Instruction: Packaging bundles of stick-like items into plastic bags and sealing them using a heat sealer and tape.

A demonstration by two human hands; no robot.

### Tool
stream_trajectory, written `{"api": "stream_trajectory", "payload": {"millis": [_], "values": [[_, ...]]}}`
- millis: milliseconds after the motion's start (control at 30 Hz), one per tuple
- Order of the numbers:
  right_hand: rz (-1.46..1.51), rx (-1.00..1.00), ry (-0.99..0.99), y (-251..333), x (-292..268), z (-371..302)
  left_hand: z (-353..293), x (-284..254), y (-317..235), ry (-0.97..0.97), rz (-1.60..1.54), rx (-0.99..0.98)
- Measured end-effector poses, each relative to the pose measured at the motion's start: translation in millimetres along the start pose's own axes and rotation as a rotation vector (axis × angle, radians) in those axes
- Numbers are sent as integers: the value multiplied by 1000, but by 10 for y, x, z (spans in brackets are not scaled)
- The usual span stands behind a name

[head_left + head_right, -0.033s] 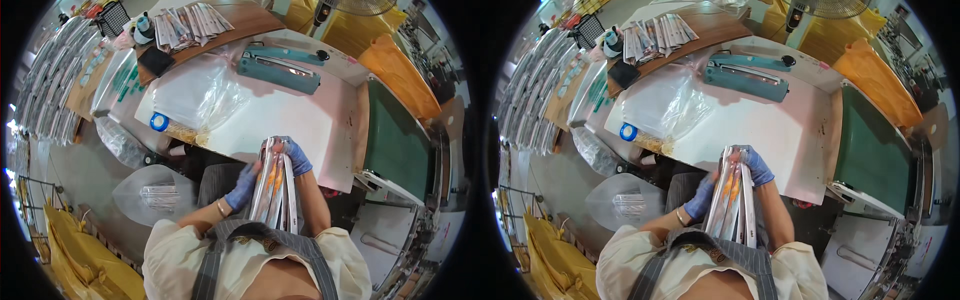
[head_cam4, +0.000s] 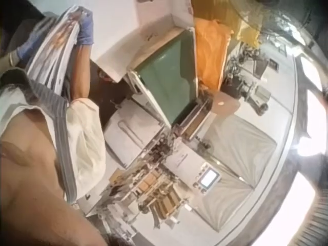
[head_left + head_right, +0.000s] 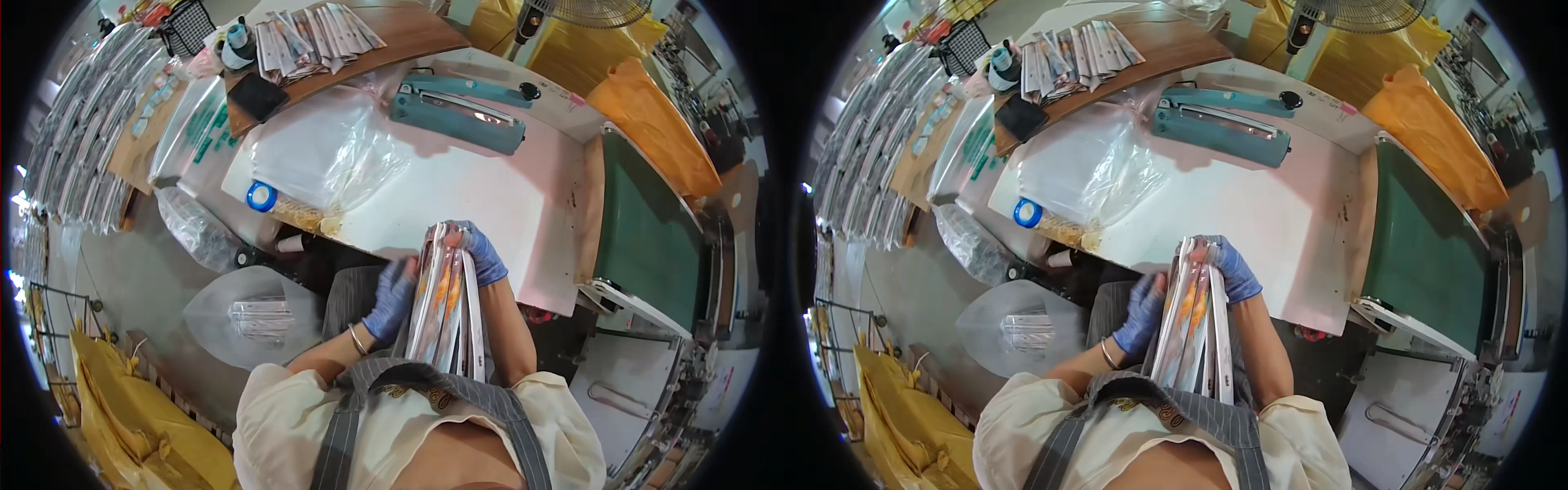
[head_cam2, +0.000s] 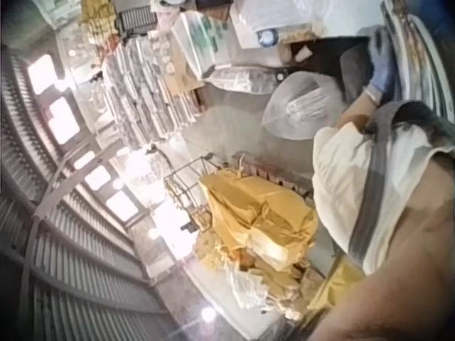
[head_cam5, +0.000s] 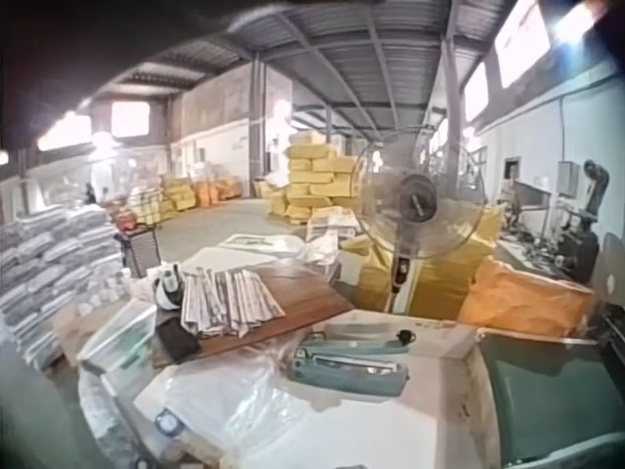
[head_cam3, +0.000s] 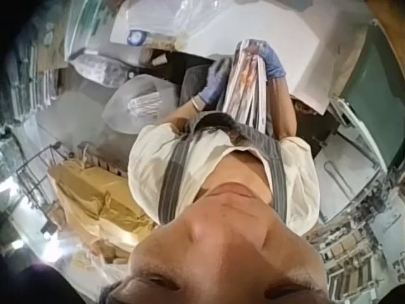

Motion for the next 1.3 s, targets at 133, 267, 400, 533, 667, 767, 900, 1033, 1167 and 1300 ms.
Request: {"api": "stream_trajectory", "payload": {"millis": [133,267,400,533,667,767,900,1033,1167,1300], "values": [[-21,42,51,-7,240,117,810,-550,-522,-35,1656,711],[-41,46,65,-152,437,336,1416,-1087,-518,201,1740,567],[61,148,146,-135,716,394,951,-833,-860,323,1486,674],[-33,130,131,-394,578,714,287,-781,-949,641,1685,699],[-16,33,155,-333,732,732,-45,-736,-1015,688,1518,794],[-99,-79,71,-413,376,811,39,-666,-852,364,1298,930],[-149,-257,-48,-421,122,689,229,-455,-716,138,925,906],[-98,-367,-134,-363,52,351,349,-190,-562,-29,864,729],[118,-371,-178,-450,110,-63,357,-73,-353,19,783,791],[-19,-250,-255,-767,21,-568,-12,-143,-314,219,914,759]]}}
Point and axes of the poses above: each hand's wrist, its own z-axis towards the middle knuckle, its own x-axis out of the palm, y = z × x, the point moved 1 cm from there along z, towards the middle knuckle, and after that the axes turned 10 degrees about x, right-handed, at the moved point
